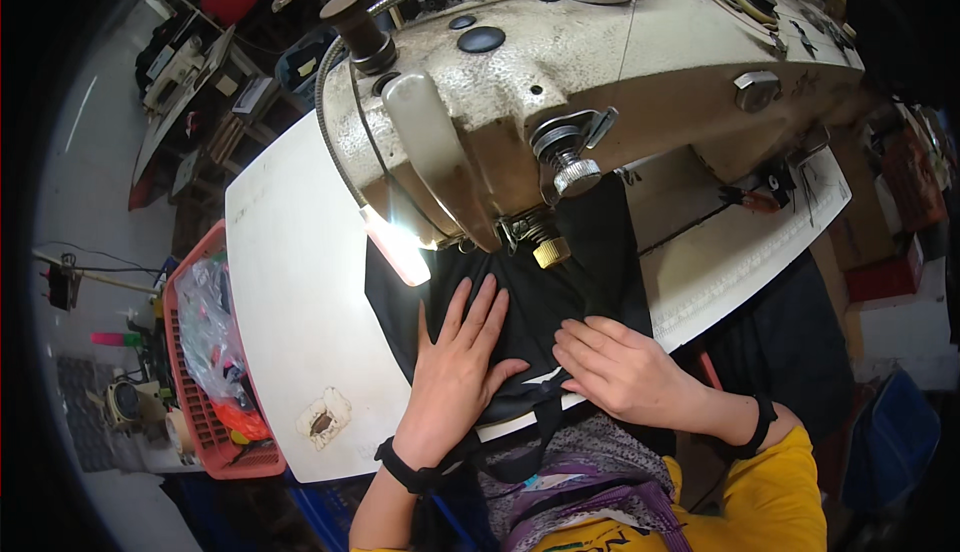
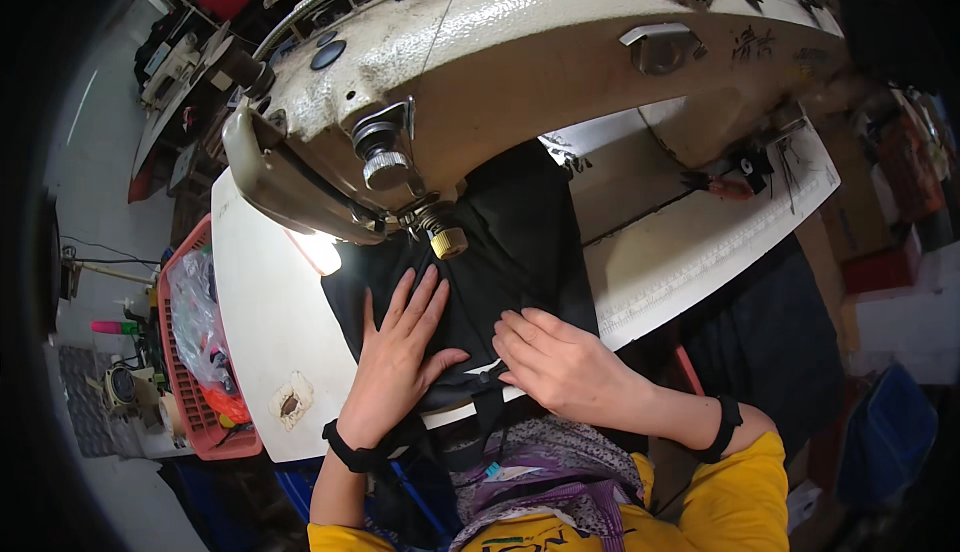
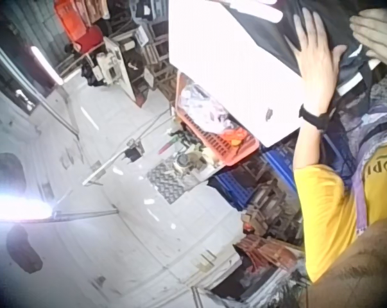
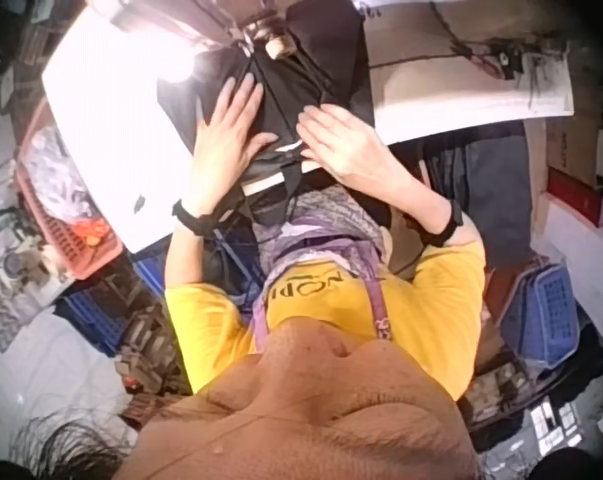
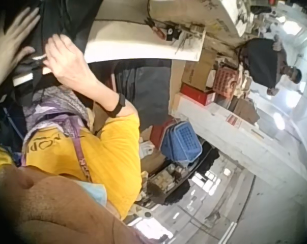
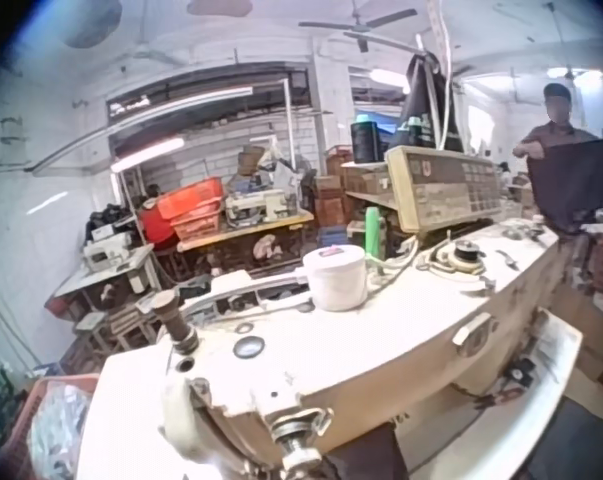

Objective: Sewing together pieces of a black fabric bag using an industrial sewing machine.

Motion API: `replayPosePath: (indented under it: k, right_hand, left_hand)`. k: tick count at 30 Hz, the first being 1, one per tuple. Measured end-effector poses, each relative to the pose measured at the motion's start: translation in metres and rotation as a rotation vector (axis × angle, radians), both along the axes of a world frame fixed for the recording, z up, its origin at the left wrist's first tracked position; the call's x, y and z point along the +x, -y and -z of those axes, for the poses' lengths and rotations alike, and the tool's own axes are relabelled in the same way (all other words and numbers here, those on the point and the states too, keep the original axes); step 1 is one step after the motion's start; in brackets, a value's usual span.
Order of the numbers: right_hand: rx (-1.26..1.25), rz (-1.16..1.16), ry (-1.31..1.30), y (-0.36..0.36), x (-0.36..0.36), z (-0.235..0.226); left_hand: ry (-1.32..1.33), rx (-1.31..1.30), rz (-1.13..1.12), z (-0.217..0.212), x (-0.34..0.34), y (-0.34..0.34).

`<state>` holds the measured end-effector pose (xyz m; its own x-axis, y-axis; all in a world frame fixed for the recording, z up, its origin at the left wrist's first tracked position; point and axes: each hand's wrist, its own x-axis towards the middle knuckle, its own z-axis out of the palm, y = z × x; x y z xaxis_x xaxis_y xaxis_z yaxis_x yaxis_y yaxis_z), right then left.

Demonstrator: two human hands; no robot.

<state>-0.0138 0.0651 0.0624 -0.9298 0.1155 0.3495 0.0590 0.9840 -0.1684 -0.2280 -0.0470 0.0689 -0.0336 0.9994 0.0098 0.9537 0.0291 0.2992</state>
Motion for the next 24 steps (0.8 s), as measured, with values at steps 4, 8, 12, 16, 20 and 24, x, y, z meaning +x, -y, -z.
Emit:
replayPosePath:
  k: [4, 8, 12, 16, 20, 24]
  right_hand:
    - [-0.052, -0.015, -0.005, -0.002, 0.001, 0.002]
    - [-0.145, -0.058, -0.044, -0.007, 0.001, 0.004]
    - [-0.158, -0.072, 0.008, -0.009, 0.000, -0.002]
    - [-0.154, -0.064, -0.013, -0.014, -0.007, 0.000]
    - [-0.127, -0.048, -0.008, -0.025, -0.019, -0.001]
    - [-0.101, -0.016, -0.027, -0.032, -0.029, 0.004]
  left_hand:
    - [0.054, 0.026, -0.008, 0.001, 0.000, 0.001]
    - [0.048, 0.047, -0.016, -0.003, 0.001, -0.001]
    - [0.118, 0.051, -0.044, 0.000, 0.000, 0.000]
    - [0.116, 0.068, -0.067, 0.002, -0.006, -0.005]
    - [0.119, 0.090, -0.069, 0.005, -0.018, -0.017]
    - [0.074, 0.127, -0.055, 0.006, -0.030, -0.026]
